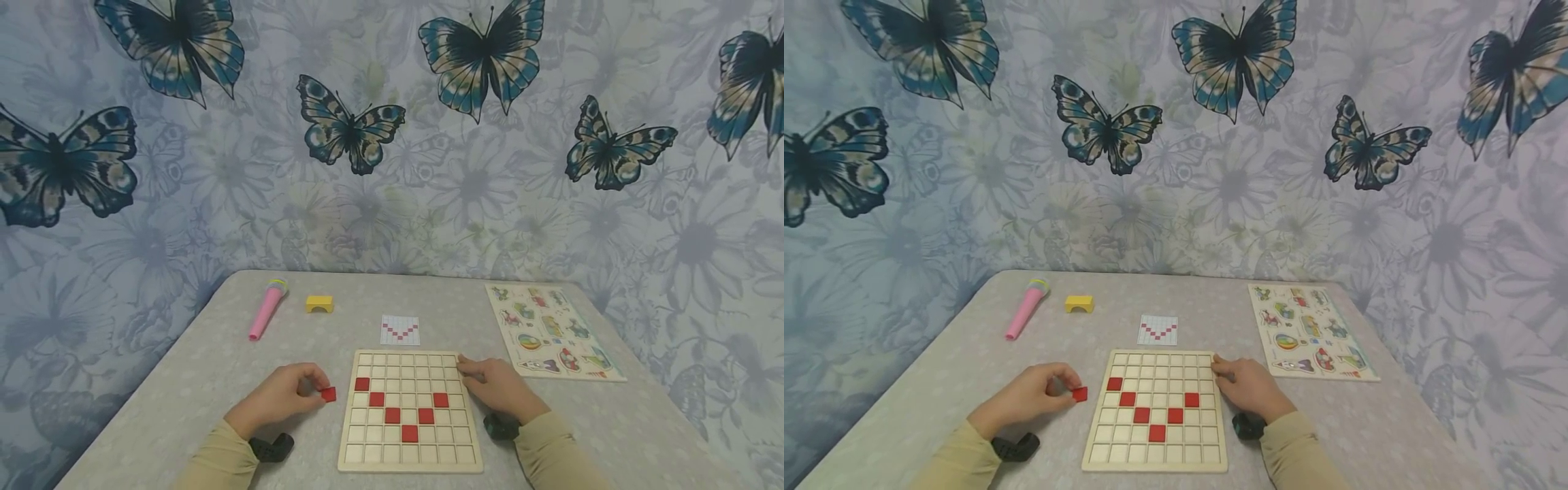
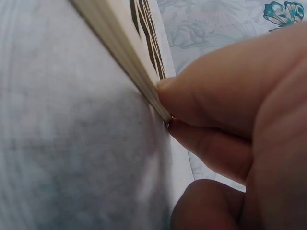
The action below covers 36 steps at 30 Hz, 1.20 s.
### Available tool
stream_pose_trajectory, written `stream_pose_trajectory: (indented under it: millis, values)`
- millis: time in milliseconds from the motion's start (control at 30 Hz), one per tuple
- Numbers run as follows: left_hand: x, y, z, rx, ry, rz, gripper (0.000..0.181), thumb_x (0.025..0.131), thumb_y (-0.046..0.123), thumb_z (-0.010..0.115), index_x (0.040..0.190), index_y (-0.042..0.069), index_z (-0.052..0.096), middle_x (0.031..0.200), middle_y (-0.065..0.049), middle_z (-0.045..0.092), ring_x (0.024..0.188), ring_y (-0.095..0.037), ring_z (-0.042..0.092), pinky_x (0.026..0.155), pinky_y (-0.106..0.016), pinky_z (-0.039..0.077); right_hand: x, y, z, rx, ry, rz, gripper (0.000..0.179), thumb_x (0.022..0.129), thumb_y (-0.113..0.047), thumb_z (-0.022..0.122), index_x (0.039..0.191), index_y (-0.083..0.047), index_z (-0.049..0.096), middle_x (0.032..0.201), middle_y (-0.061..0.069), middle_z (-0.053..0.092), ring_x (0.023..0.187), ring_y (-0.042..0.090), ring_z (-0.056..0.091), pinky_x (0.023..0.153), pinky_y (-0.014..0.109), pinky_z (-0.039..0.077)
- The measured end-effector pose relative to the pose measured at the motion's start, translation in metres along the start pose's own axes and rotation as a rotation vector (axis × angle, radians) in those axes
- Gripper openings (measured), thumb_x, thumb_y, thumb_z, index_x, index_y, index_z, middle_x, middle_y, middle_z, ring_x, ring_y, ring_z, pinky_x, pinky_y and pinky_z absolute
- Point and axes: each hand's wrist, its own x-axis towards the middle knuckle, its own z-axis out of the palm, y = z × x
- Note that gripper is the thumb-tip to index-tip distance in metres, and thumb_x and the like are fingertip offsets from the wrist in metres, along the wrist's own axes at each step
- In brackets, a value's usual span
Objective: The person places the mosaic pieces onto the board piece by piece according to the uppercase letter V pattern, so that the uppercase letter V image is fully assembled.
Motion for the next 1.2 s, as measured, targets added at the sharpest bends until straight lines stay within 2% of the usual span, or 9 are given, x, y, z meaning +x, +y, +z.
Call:
stream_pose_trajectory:
  millis: [267,367,400,500,600,867,1033,1200]
  values:
    - [0.002,-0.002,0.003,0.004,0.018,0.002,0.023,0.085,0.021,0.085,0.101,0.023,0.069,0.098,0.006,0.067,0.067,-0.008,0.056,0.061,-0.025,0.048,0.000,0.001,0.000,0.011,0.003,0.013,0.032,0.098,-0.019,0.067,0.129,-0.015,0.073,0.144,-0.004,0.062,0.137,0.031,0.055,0.107,0.053,0.047]
    - [0.002,-0.002,0.004,0.009,0.025,0.007,0.022,0.085,0.021,0.085,0.100,0.023,0.069,0.097,0.007,0.067,0.066,-0.008,0.055,0.060,-0.025,0.048,0.000,0.003,0.001,0.015,0.000,0.021,0.032,0.098,-0.019,0.068,0.129,-0.015,0.073,0.144,-0.005,0.062,0.134,0.029,0.058,0.096,0.044,0.053]
    - [0.002,-0.002,0.004,0.011,0.029,0.009,0.021,0.085,0.021,0.085,0.100,0.023,0.069,0.096,0.007,0.067,0.066,-0.008,0.054,0.060,-0.025,0.047,0.000,0.003,0.001,0.015,0.001,0.023,0.032,0.098,-0.019,0.068,0.129,-0.016,0.074,0.144,-0.005,0.062,0.135,0.028,0.058,0.096,0.043,0.053]
    - [0.002,-0.001,0.005,0.016,0.041,0.012,0.020,0.085,0.020,0.084,0.099,0.022,0.070,0.095,0.008,0.068,0.064,-0.007,0.053,0.058,-0.025,0.046,0.000,0.004,0.002,0.020,0.002,0.023,0.031,0.097,-0.019,0.069,0.128,-0.015,0.074,0.143,-0.004,0.063,0.135,0.028,0.058,0.098,0.044,0.052]
    - [0.003,-0.001,0.006,0.019,0.051,0.014,0.020,0.085,0.019,0.084,0.098,0.022,0.070,0.093,0.008,0.068,0.063,-0.006,0.052,0.057,-0.025,0.046,-0.001,0.002,0.001,0.027,0.005,0.018,0.031,0.098,-0.018,0.069,0.128,-0.014,0.074,0.143,-0.003,0.063,0.138,0.030,0.054,0.108,0.053,0.045]
    - [0.005,0.002,0.008,0.009,0.089,0.004,0.019,0.084,0.020,0.085,0.098,0.024,0.073,0.093,0.010,0.069,0.062,-0.005,0.052,0.055,-0.024,0.045,-0.001,0.000,0.000,0.021,0.004,0.017,0.031,0.098,-0.019,0.069,0.129,-0.014,0.073,0.144,-0.002,0.063,0.137,0.029,0.055,0.108,0.052,0.046]
    - [0.007,0.009,0.012,-0.029,0.064,0.051,0.019,0.085,0.023,0.085,0.100,0.025,0.073,0.096,0.008,0.070,0.058,-0.005,0.051,0.052,-0.025,0.045,-0.001,-0.001,0.000,0.020,0.000,0.027,0.032,0.098,-0.020,0.069,0.129,-0.014,0.073,0.144,-0.003,0.062,0.137,0.030,0.055,0.110,0.053,0.044]
    - [0.010,0.021,0.014,-0.020,0.029,0.084,0.018,0.086,0.025,0.085,0.100,0.028,0.073,0.096,0.009,0.070,0.056,-0.005,0.050,0.050,-0.025,0.044,0.000,0.000,0.000,0.020,0.003,0.027,0.031,0.098,-0.021,0.069,0.129,-0.015,0.073,0.144,-0.005,0.063,0.138,0.030,0.054,0.111,0.053,0.043]
